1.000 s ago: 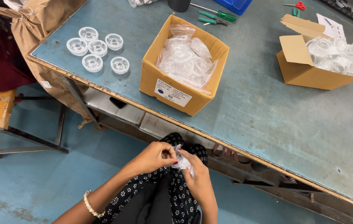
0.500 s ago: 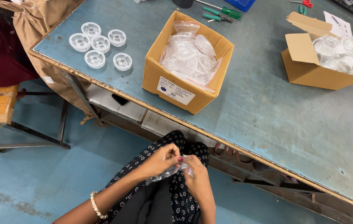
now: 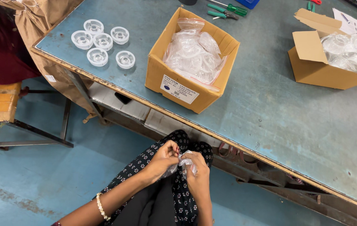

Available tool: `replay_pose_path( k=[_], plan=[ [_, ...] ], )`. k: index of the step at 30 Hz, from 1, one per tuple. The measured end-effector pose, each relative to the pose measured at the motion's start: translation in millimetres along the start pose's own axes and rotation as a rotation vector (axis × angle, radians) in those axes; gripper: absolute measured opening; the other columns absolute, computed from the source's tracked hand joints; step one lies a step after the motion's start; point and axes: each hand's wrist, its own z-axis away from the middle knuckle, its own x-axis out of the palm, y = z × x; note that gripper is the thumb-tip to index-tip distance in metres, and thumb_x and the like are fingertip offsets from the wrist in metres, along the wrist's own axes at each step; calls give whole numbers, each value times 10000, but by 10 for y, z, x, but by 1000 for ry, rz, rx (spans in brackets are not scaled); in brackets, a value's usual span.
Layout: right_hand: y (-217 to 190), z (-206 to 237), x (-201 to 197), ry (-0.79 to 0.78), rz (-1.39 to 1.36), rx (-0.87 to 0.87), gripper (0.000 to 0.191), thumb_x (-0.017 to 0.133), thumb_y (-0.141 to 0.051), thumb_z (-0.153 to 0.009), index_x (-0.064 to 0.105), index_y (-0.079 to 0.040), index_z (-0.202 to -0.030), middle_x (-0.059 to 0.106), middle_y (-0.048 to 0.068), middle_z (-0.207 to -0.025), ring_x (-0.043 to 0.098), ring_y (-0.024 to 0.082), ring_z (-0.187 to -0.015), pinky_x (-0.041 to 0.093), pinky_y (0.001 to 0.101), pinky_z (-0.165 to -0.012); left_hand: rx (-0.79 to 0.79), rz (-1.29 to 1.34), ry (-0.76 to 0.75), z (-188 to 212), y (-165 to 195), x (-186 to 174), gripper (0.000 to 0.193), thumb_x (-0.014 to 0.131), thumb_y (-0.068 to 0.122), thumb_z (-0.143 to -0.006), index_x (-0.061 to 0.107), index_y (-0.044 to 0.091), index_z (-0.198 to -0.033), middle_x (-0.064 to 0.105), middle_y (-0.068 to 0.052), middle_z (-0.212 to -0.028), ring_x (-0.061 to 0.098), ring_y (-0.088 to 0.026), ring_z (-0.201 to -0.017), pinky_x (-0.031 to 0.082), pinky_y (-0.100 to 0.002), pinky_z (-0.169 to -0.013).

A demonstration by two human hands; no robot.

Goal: The person repeatedly takes small transparent plastic parts from a cardboard box, removes them from individual plastic bags, and places them on the table. The process is repeated for multiple items throughout the clip.

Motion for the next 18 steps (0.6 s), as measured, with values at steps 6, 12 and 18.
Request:
replay_pose_path(
  k=[6, 12, 18],
  plan=[
    [-10, 8, -33, 10, -32, -50, 223, 615, 25, -863, 719, -33, -1052, 718, 102, -1055, 716, 232, -965, 535, 316, -873, -9, 234, 20, -96, -4, 26, 370, 581, -210, -778, 460, 85, -966, 513, -23, -957, 549, -90, -835, 486, -221, -694],
    [-28, 27, -32, 4, -123, 21, 375, 666, 19, -801, 711, -42, -1169, 694, 96, -1049, 683, 187, -910, 539, 292, -825, -109, 363, -50, -84, 84, 4, 355, 595, -218, -777, 502, 76, -950, 527, -15, -940, 586, -103, -822, 530, -247, -725],
    [77, 48, 31, 129, -200, -27, 242, 646, 65, -800, 725, 1, -1020, 707, 91, -1055, 688, 161, -882, 562, 273, -764, -123, 327, -9, -88, 19, 50, 313, 624, -166, -800, 526, 72, -979, 564, -16, -951, 618, -90, -845, 560, -242, -766]
  ],
)
